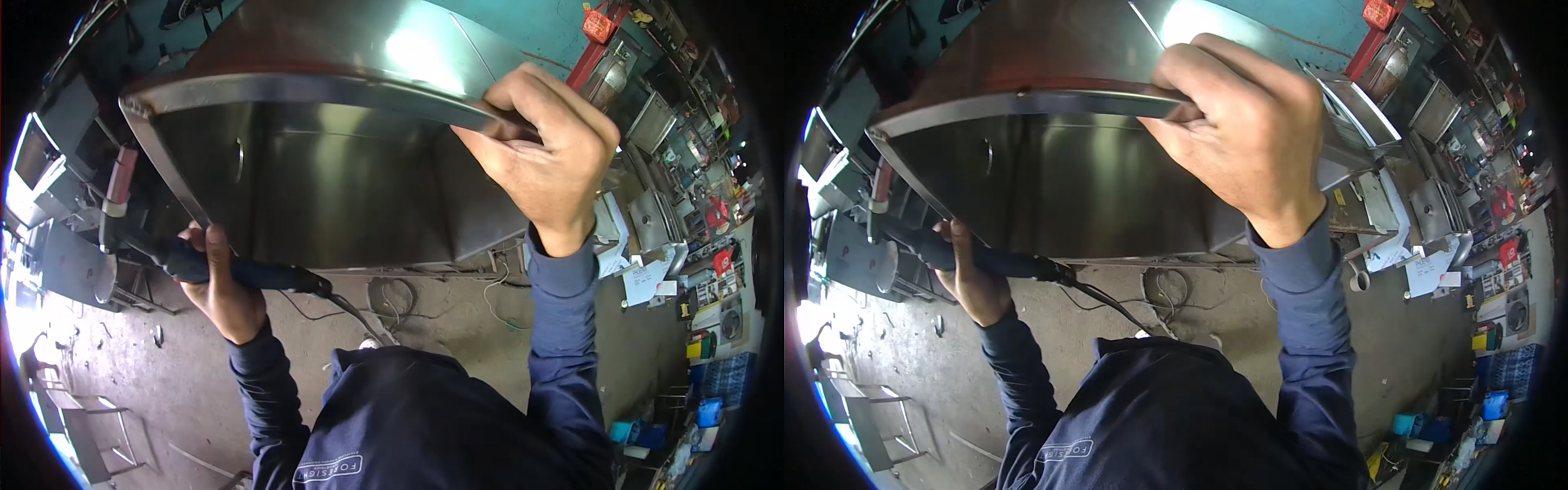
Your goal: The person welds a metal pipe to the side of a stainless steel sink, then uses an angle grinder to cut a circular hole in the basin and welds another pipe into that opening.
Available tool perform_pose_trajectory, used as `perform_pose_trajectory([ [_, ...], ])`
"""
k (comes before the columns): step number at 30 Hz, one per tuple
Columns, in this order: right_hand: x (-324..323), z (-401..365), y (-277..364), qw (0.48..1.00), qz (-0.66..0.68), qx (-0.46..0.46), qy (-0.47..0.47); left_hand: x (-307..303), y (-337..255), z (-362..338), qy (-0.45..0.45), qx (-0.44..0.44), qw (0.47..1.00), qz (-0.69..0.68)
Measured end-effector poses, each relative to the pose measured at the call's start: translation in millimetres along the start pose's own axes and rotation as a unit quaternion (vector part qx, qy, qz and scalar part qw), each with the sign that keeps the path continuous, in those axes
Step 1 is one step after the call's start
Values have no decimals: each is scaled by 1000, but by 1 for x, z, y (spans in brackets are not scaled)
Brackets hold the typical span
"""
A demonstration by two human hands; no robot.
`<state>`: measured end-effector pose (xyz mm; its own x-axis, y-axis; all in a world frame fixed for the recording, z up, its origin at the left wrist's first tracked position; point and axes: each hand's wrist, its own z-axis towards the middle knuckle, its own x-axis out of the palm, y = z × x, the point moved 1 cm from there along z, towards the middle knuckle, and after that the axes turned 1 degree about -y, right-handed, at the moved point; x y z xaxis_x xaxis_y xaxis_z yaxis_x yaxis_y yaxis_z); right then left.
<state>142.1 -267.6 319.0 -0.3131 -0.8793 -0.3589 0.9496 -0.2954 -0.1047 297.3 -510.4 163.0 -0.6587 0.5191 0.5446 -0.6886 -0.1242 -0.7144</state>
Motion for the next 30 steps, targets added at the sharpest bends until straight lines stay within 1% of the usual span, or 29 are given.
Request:
perform_pose_trajectory([
  [1,3,7,8,999,8,5,43,-6,7,-4,-30,-34,999,-15],
  [2,6,13,15,998,0,-19,67,-13,18,-7,-45,-64,997,-19],
  [3,9,14,18,997,-1,-21,75,-16,27,-9,-50,-71,996,-21],
  [5,12,14,19,993,-32,-23,107,-13,47,-9,-28,-137,990,-17],
  [6,9,12,17,986,-94,-27,136,-10,62,-11,-36,-156,987,-29],
  [8,8,5,12,982,-112,-11,150,7,87,-14,-41,-188,978,-81],
  [9,7,-1,7,978,-128,4,164,12,101,-14,-11,-215,973,-84],
  [11,8,-13,-7,974,-148,24,169,26,130,-14,26,-220,968,-117],
  [13,5,-25,-21,969,-179,30,169,47,140,-12,37,-243,963,-112],
  [15,0,-26,-32,958,-219,51,179,60,153,-3,95,-194,971,-98],
  [16,2,-28,-36,960,-223,37,168,67,161,-1,106,-202,969,-96],
  [17,5,-28,-41,961,-226,20,155,73,169,-1,94,-220,966,-99],
  [18,7,-29,-46,953,-246,11,176,78,176,1,83,-237,963,-102],
  [19,8,-29,-51,952,-251,21,173,82,181,3,73,-252,959,-104],
  [21,11,-25,-53,933,-303,4,192,87,187,6,91,-249,960,-90],
  [22,9,-23,-45,935,-299,-14,189,88,190,7,93,-242,962,-89],
  [24,11,-23,-53,938,-289,-1,191,93,197,12,97,-223,966,-92],
  [27,17,-27,-61,944,-278,11,178,88,212,21,95,-243,963,-74],
  [29,19,-24,-64,952,-265,38,149,83,218,22,105,-234,965,-55],
  [30,13,-18,-56,936,-234,142,222,84,210,17,110,-192,974,-44],
])
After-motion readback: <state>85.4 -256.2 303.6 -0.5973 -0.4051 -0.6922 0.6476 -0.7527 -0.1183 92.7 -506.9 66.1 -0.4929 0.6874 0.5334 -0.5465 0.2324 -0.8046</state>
